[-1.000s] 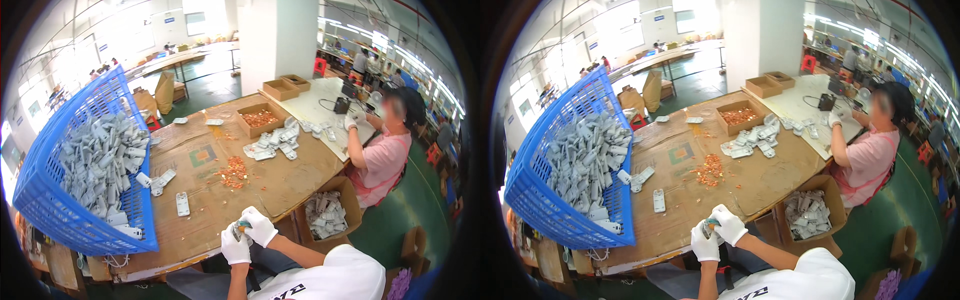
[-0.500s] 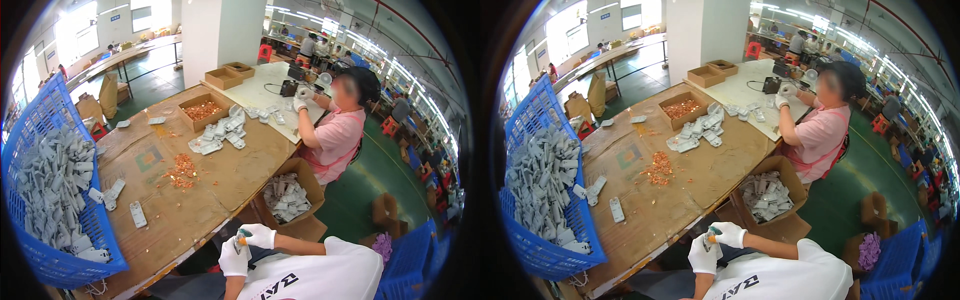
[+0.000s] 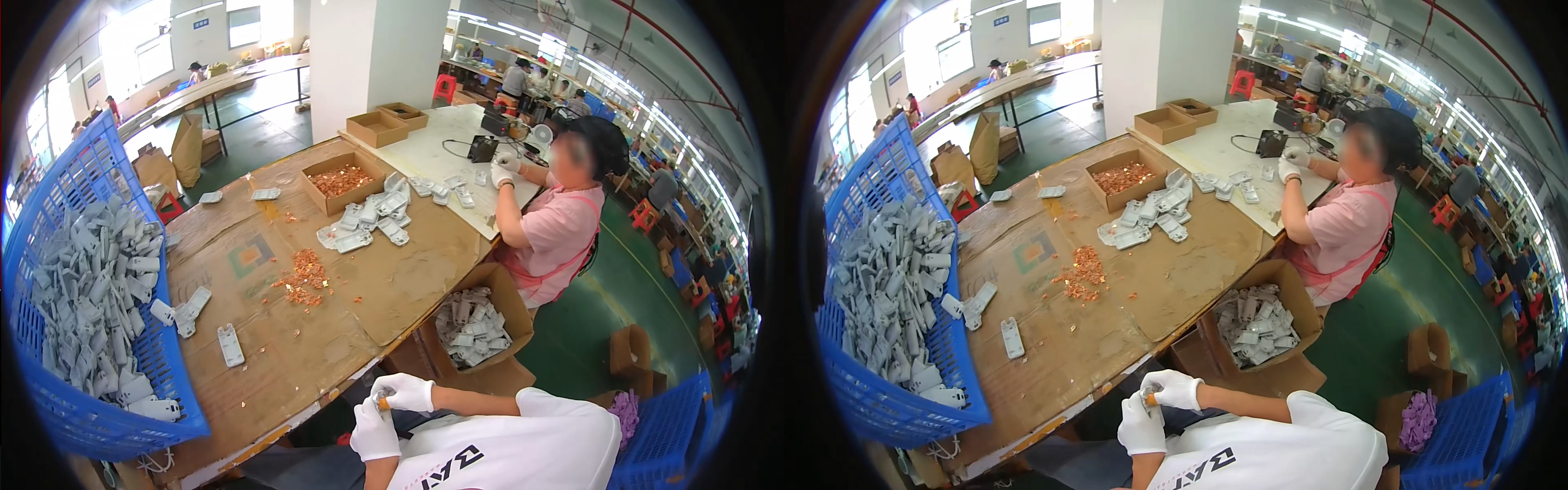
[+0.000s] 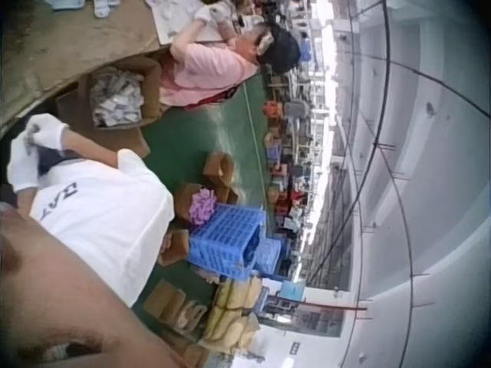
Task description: The person assembles small electronic components by applying a sealant or adhesive with a manual applicator to plastic parts and copper contacts, then fitting them together into an electronic housing.
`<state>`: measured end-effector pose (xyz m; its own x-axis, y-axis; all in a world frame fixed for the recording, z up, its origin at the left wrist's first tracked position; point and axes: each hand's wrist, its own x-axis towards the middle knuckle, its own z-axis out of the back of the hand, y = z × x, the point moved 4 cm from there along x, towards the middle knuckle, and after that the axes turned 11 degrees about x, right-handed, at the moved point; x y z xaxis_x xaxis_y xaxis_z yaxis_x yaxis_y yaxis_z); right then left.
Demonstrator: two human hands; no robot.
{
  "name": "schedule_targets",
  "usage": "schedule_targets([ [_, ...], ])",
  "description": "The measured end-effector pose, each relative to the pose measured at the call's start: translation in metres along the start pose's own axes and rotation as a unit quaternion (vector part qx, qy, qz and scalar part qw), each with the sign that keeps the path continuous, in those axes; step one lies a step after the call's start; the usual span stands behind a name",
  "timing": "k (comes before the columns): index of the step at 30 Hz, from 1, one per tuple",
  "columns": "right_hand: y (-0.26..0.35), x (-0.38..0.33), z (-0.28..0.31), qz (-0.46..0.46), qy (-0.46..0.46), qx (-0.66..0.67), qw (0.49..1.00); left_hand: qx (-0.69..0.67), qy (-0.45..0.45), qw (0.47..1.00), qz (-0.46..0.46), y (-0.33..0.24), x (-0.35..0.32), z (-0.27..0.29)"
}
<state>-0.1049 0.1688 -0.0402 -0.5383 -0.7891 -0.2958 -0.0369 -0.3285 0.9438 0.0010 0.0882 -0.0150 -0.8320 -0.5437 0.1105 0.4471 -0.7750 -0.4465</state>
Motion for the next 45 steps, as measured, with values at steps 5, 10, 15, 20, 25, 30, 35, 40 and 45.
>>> schedule_targets([
  [5, 0.024, 0.016, -0.006, 0.024, 0.005, -0.029, 0.999, -0.035, -0.008, 0.998, 0.048, 0.013, 0.012, 0.014],
  [10, 0.032, 0.036, -0.007, 0.014, 0.007, 0.003, 1.000, -0.241, -0.026, 0.966, 0.091, 0.026, 0.021, 0.013],
  [15, 0.049, 0.041, -0.016, 0.072, -0.028, -0.115, 0.990, -0.423, -0.007, 0.888, 0.177, 0.043, 0.030, 0.004],
  [20, 0.067, 0.035, -0.020, 0.076, -0.072, -0.106, 0.989, -0.512, 0.033, 0.843, 0.160, 0.055, 0.043, -0.010],
  [25, 0.078, 0.039, -0.033, 0.154, -0.051, -0.150, 0.975, -0.544, 0.046, 0.816, 0.189, 0.075, 0.036, -0.014],
  [30, 0.114, 0.019, -0.046, 0.242, -0.136, -0.122, 0.953, -0.510, 0.016, 0.843, 0.168, 0.072, 0.040, 0.018],
  [35, 0.151, -0.007, -0.028, 0.382, -0.146, -0.092, 0.908, -0.598, 0.067, 0.774, 0.197, 0.053, 0.059, 0.051],
  [40, 0.179, -0.036, -0.051, 0.577, 0.212, -0.044, 0.788, -0.652, 0.064, 0.724, 0.216, 0.047, 0.048, 0.048],
  [45, 0.178, -0.048, -0.049, 0.515, 0.248, -0.042, 0.820, -0.612, 0.048, 0.764, 0.199, 0.037, 0.040, 0.063],
])
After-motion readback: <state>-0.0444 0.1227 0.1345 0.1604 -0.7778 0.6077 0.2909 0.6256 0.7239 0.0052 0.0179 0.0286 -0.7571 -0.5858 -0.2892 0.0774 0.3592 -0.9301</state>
